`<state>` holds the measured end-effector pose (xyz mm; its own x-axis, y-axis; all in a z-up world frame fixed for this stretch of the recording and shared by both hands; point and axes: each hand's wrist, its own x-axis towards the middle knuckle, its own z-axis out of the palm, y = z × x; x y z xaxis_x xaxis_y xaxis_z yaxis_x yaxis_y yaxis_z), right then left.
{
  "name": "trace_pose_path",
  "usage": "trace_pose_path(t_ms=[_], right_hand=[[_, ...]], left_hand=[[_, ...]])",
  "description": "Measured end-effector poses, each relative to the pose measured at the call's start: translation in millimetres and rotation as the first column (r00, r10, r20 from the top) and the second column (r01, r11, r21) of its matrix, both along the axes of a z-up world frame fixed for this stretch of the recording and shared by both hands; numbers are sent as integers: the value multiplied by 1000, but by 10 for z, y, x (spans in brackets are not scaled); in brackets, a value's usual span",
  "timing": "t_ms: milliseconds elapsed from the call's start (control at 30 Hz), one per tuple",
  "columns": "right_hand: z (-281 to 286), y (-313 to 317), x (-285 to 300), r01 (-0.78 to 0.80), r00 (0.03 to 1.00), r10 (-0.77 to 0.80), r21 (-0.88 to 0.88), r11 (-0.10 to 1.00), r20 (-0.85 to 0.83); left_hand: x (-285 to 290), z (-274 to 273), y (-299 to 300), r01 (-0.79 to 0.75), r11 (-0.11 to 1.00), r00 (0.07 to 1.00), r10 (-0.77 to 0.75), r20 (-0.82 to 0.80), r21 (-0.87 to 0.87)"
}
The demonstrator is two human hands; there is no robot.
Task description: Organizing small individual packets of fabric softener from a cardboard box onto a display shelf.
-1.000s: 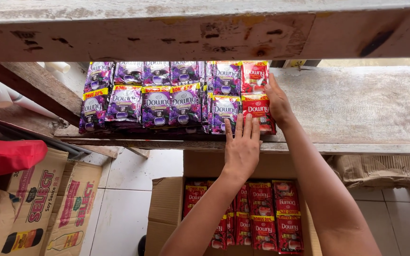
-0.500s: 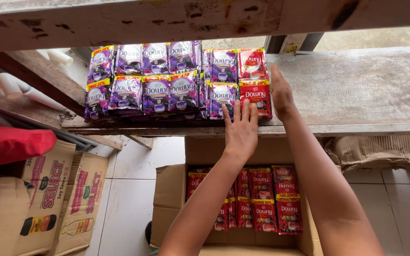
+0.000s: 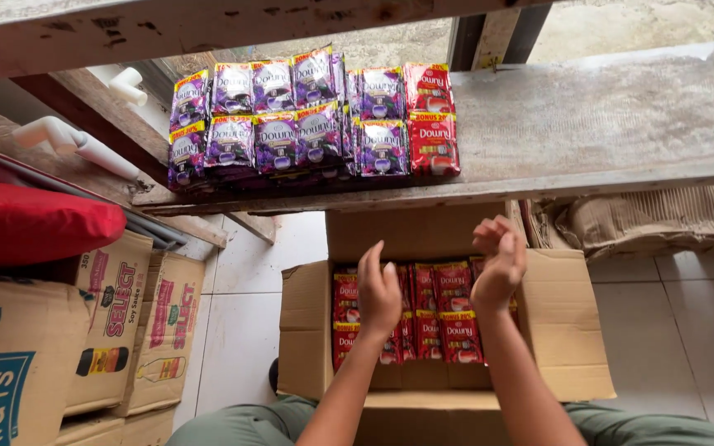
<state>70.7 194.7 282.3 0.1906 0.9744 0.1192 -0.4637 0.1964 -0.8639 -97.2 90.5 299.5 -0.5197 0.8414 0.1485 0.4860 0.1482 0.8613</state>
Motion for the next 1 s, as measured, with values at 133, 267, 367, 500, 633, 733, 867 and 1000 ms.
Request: trace_pose_path(t_ms=[133,267,367,500,633,733,867,1000], right_hand=[[-1044,-582,-68,-48,993,77,-292,955,87],[-2093,-1049,-270,-240,914,391,-634,735,107],[-2563,-1283,-371,-273,841,522,-719,639,144],[-2337,-1408,-578,-254,690,680,-796,549,249],[-3032,-1406,-674,-242,577,705,-739,629,411],[-3347,-1369,-733,-287,534,667,-631,721,519],[-2944,-1358,-670,-373,685,718,-789,488,120],[-2531,-1400,-347,-483,752,611,-837,255,-247]], left_hand=[[-81,-1062,-547,-36,874,856,278,436,-485],[-196,-2225,-972,40,829,894,220,391,-558],[-229,-2634,-1098,68,809,894,210,395,-584],[-219,-2815,-1138,72,830,903,181,390,-553],[-240,-2615,-1112,83,810,892,200,406,-580],[-280,-2526,-1087,132,766,801,291,523,-629],[-280,-2852,-1120,47,830,932,163,324,-555],[-132,-3251,-1175,-6,790,953,190,237,-613]])
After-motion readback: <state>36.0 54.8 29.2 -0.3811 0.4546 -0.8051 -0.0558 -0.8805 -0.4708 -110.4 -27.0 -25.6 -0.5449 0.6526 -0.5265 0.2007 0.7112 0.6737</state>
